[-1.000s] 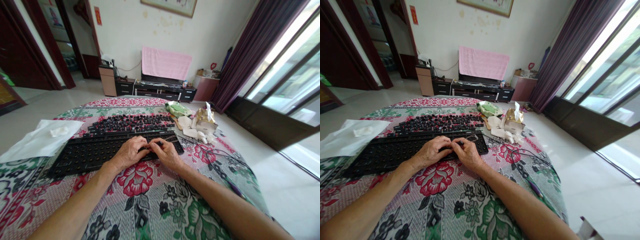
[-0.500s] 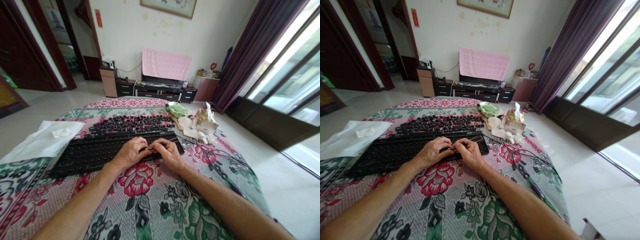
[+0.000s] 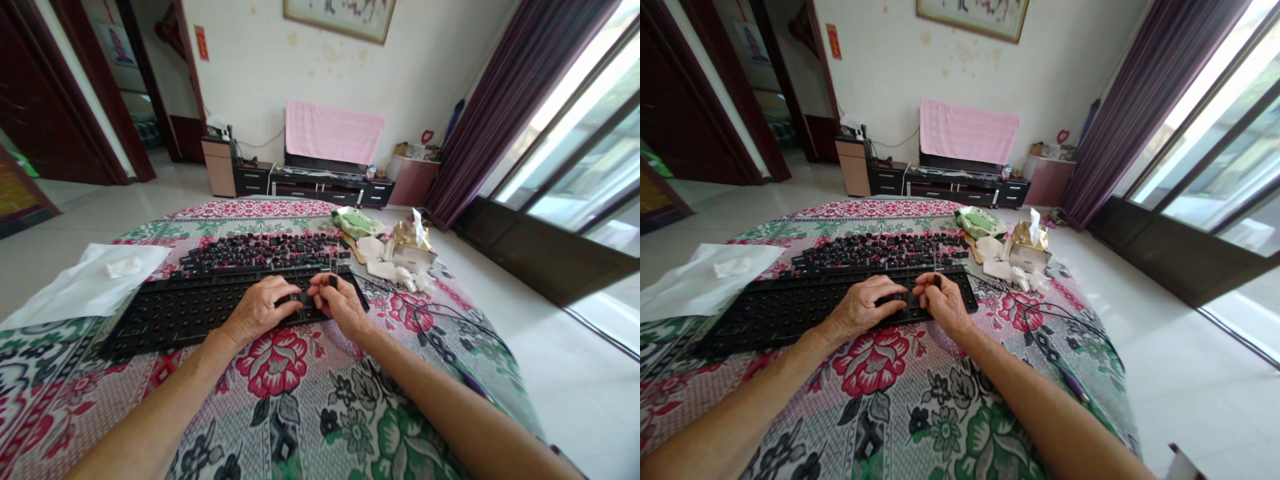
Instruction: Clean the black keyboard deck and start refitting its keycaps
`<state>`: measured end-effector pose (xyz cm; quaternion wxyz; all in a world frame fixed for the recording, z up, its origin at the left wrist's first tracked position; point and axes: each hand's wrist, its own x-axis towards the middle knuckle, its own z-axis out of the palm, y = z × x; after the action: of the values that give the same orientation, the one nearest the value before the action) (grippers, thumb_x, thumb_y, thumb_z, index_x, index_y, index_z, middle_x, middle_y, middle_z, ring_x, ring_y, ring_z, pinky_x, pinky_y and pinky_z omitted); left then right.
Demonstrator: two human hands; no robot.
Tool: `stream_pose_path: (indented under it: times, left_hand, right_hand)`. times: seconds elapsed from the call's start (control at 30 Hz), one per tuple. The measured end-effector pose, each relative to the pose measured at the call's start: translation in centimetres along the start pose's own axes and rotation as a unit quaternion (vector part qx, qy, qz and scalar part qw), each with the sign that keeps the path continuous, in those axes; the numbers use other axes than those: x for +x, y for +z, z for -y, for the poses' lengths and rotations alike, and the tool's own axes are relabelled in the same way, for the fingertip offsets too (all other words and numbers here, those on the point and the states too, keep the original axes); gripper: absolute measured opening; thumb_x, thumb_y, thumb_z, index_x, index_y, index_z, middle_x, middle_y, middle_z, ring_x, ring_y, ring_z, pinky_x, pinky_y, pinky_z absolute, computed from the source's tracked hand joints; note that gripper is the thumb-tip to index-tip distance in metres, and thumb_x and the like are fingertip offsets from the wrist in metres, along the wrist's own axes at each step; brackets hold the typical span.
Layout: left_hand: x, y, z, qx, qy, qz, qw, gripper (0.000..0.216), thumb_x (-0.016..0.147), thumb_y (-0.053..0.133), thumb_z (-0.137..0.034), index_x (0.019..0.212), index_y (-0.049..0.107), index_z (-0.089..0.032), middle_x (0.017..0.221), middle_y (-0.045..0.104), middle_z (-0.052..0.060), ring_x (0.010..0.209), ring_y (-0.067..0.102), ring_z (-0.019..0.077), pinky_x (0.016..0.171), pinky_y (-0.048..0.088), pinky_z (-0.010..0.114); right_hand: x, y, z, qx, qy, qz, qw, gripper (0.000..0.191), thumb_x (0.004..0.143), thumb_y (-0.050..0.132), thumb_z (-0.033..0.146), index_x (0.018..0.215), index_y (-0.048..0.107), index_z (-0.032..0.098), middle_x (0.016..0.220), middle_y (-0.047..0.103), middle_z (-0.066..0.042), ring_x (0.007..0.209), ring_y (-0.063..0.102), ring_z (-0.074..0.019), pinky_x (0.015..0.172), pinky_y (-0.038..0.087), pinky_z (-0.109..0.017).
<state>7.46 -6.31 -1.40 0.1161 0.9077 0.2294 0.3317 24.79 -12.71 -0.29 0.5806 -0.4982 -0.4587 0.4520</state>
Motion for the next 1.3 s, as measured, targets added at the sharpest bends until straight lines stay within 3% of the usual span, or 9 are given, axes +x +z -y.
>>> stream_pose_path:
  times: [0.17, 0.33, 0.5, 0.67, 0.8, 0.9, 1.0, 1.1, 1.3]
  left_hand:
    - [-0.1, -0.2, -0.2, 0.015, 0.010, -0.012, 1.000, 0.024, 0.084, 0.054, -0.037, 0.098, 0.066, -0.022, 0.069, 0.058, 0.000, 0.065, 0.053, 0.0124, 0.062, 0.042, 0.024]
    - [-0.2, 0.0, -0.2, 0.013, 0.022, -0.015, 1.000, 0.027, 0.085, 0.053, -0.035, 0.105, 0.064, -0.020, 0.067, 0.059, 0.000, 0.062, 0.053, 0.0112, 0.060, 0.042, 0.022]
    - [-0.2, 0.3, -0.2, 0.008, 0.025, -0.017, 1.000, 0.029, 0.086, 0.051, -0.030, 0.112, 0.061, -0.021, 0.072, 0.061, 0.000, 0.065, 0.056, 0.0112, 0.063, 0.046, 0.023]
    - [-0.2, 0.5, -0.3, -0.030, -0.025, -0.023, 0.999, 0.041, 0.081, 0.058, -0.026, 0.121, 0.053, -0.019, 0.085, 0.065, 0.002, 0.071, 0.060, 0.0115, 0.070, 0.050, 0.026]
    - [-0.2, 0.6, -0.4, -0.042, -0.046, -0.017, 0.998, 0.053, 0.078, 0.060, -0.025, 0.128, 0.045, -0.020, 0.082, 0.064, 0.000, 0.070, 0.059, 0.0115, 0.071, 0.050, 0.027]
    - [0.0, 0.5, -0.5, -0.036, -0.027, -0.015, 0.999, 0.040, 0.080, 0.057, -0.022, 0.120, 0.052, -0.020, 0.078, 0.063, 0.000, 0.069, 0.058, 0.0112, 0.070, 0.050, 0.028]
    - [0.1, 0.5, -0.6, -0.036, -0.017, -0.026, 0.999, 0.030, 0.080, 0.055, -0.020, 0.110, 0.058, -0.018, 0.076, 0.063, 0.000, 0.068, 0.058, 0.0111, 0.069, 0.049, 0.027]
    - [0.2, 0.4, -0.7, -0.028, -0.013, -0.024, 0.999, 0.026, 0.082, 0.052, -0.019, 0.106, 0.060, -0.016, 0.074, 0.062, 0.001, 0.068, 0.058, 0.0120, 0.068, 0.049, 0.027]
    - [0.2, 0.4, -0.6, -0.025, 0.000, -0.020, 0.999, 0.022, 0.082, 0.053, -0.019, 0.101, 0.063, -0.016, 0.073, 0.062, 0.002, 0.069, 0.058, 0.0122, 0.069, 0.048, 0.027]
  right_hand:
    - [0.4, 0.4, 1.2, -0.161, 0.017, 0.063, 0.985, 0.018, 0.072, 0.058, 0.034, 0.073, 0.064, 0.017, 0.052, 0.050, 0.005, 0.045, 0.039, -0.0065, 0.044, 0.032, -0.020]
    - [0.5, 0.2, 1.7, -0.176, 0.035, 0.123, 0.976, 0.016, 0.072, 0.060, 0.032, 0.076, 0.066, 0.017, 0.054, 0.051, 0.004, 0.048, 0.041, -0.0065, 0.047, 0.033, -0.021]
    - [0.7, 0.2, 1.7, -0.195, 0.059, 0.122, 0.971, 0.014, 0.073, 0.060, 0.028, 0.074, 0.064, 0.015, 0.056, 0.052, 0.004, 0.049, 0.041, -0.0061, 0.049, 0.034, -0.021]
    - [0.6, 0.4, 1.6, -0.207, 0.049, 0.132, 0.968, 0.016, 0.074, 0.058, 0.030, 0.067, 0.059, 0.015, 0.052, 0.049, 0.005, 0.045, 0.037, -0.0051, 0.044, 0.028, -0.020]
    - [2.0, -1.5, 2.0, -0.173, 0.060, 0.082, 0.980, 0.022, 0.075, 0.055, 0.037, 0.071, 0.058, 0.016, 0.052, 0.048, 0.004, 0.041, 0.031, -0.0043, 0.039, 0.021, -0.020]
    - [4.3, -4.8, 2.5, -0.161, 0.011, -0.026, 0.987, 0.022, 0.071, 0.057, 0.037, 0.070, 0.056, 0.015, 0.054, 0.048, 0.004, 0.041, 0.030, -0.0039, 0.039, 0.019, -0.020]
    - [6.8, -8.3, 2.3, -0.198, 0.001, -0.123, 0.973, 0.019, 0.069, 0.056, 0.034, 0.069, 0.054, 0.015, 0.053, 0.047, 0.004, 0.042, 0.030, -0.0047, 0.039, 0.020, -0.020]
    - [8.1, -10.1, 1.5, -0.271, 0.036, -0.137, 0.952, 0.016, 0.069, 0.053, 0.030, 0.073, 0.056, 0.015, 0.059, 0.054, 0.001, 0.046, 0.038, -0.0062, 0.041, 0.025, -0.020]
    - [9.1, -9.9, 0.2, -0.359, 0.053, -0.112, 0.925, 0.017, 0.066, 0.058, 0.029, 0.072, 0.064, 0.014, 0.050, 0.051, 0.003, 0.048, 0.043, -0.0087, 0.048, 0.032, -0.021]
